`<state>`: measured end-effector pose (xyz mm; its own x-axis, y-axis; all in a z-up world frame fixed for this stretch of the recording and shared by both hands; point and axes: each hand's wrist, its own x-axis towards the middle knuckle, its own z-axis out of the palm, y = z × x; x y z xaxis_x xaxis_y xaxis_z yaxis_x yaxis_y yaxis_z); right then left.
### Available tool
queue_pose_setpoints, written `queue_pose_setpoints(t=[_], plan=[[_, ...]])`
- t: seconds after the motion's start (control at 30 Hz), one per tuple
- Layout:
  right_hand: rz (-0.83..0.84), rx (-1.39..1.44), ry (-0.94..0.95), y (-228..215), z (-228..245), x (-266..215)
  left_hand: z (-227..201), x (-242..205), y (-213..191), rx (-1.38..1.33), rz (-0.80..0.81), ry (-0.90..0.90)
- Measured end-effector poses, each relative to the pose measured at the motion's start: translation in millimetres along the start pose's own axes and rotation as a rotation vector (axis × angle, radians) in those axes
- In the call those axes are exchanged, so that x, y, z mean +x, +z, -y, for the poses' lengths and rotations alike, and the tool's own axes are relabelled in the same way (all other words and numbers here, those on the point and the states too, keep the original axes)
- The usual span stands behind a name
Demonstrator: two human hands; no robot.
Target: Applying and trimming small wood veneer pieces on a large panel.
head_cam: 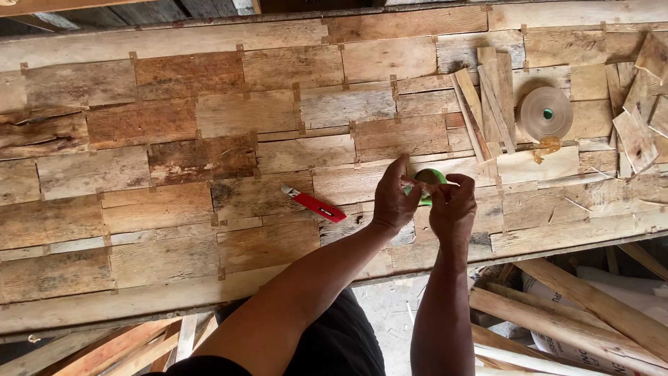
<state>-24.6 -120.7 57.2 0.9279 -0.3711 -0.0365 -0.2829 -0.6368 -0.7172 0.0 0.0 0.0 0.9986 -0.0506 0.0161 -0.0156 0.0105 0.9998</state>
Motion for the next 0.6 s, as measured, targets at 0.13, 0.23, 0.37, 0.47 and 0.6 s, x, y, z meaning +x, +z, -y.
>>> queue_pose_setpoints(t=[0.13, 0.23, 0.37, 0.47, 0.6], plan=[[-0.012, -0.001, 0.011, 0, 12, -3, -5, 2, 1, 0.036, -0.001, 0.002], [-0.024, -0.102, -0.024, 1, 17, -5, -15, 3, 1, 0.063, -0.025, -0.028], [-0.068, -0.227, 0.039, 3, 26, -9, -25, 4, 3, 0.115, -0.068, -0.032], [-0.128, -0.305, 0.010, 12, 4, -13, -30, 5, 4, 0.112, -0.098, -0.059], [-0.282, -0.394, -0.032, 15, 20, -17, -26, 3, 6, 0.102, -0.115, -0.058]])
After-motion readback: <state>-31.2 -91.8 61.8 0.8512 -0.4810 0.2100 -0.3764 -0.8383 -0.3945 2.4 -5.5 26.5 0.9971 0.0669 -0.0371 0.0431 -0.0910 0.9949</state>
